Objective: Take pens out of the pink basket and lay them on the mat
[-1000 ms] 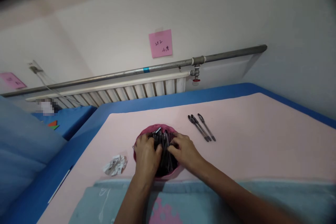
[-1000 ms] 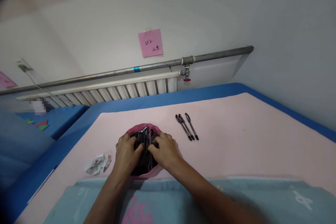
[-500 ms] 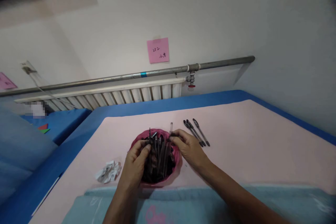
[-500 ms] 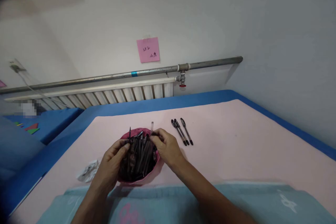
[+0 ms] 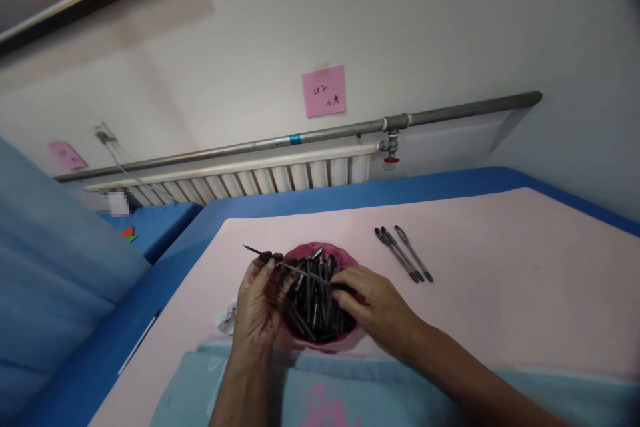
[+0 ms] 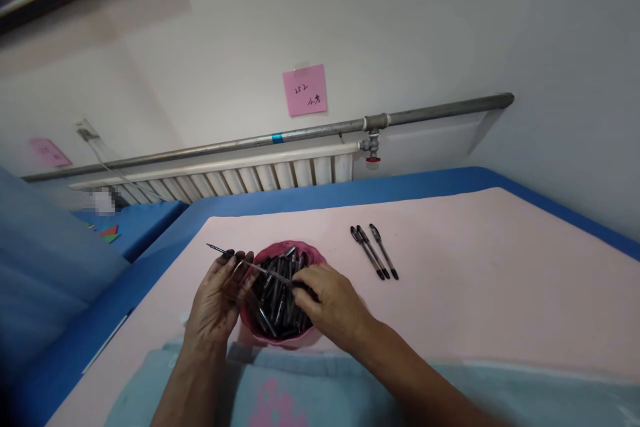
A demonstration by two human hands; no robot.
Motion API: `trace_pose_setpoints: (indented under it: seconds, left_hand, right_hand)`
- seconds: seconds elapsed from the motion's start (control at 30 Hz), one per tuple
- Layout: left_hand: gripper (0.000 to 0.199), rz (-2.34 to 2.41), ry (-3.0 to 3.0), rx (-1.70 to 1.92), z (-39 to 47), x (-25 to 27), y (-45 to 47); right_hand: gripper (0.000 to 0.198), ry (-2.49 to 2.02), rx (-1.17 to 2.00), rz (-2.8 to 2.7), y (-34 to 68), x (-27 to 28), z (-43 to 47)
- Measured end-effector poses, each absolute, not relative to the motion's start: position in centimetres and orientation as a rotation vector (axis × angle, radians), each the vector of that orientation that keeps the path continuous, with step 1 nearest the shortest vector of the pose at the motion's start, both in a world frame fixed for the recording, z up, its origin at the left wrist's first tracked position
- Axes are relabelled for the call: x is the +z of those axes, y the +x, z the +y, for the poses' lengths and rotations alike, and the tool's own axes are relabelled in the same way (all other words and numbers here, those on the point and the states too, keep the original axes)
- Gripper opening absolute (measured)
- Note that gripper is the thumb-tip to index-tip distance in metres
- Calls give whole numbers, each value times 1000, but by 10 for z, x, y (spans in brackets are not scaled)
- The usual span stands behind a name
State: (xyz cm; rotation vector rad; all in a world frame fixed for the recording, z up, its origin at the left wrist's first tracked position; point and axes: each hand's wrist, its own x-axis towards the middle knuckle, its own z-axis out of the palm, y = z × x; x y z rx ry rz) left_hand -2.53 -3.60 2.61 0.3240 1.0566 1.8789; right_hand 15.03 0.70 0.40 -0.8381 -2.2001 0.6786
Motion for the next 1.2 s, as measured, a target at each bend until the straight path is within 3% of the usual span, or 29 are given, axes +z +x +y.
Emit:
trace_pose_setpoints:
  seconds: [0.47,0.6,0.8,1.0,1.1,1.2]
  left_hand:
    - [24,1106,572,1785,-38,18,-18]
    - [27,1107,669,1566,-39,18,-19]
    - [27,1328,600,1747,-37,18,-42]
    - [24,1242,999,1348,-39,10,-8]
    - [19,1225,1145,1255,-40,6,6]
    - [15,1259,1123,1271,-40,4,5]
  right_hand:
    - [16,-827,579,-2232,149,5,4]
    - [15,-873,789,-2094,147,3,3]
    - [20,-1020,1183,-1720,150,2,9]
    - [20,-958,1366,-1587,147,8,8]
    - [18,-915,1363,-1627,145,10,6]
    - [21,-942,1124,-1760,150,9,14]
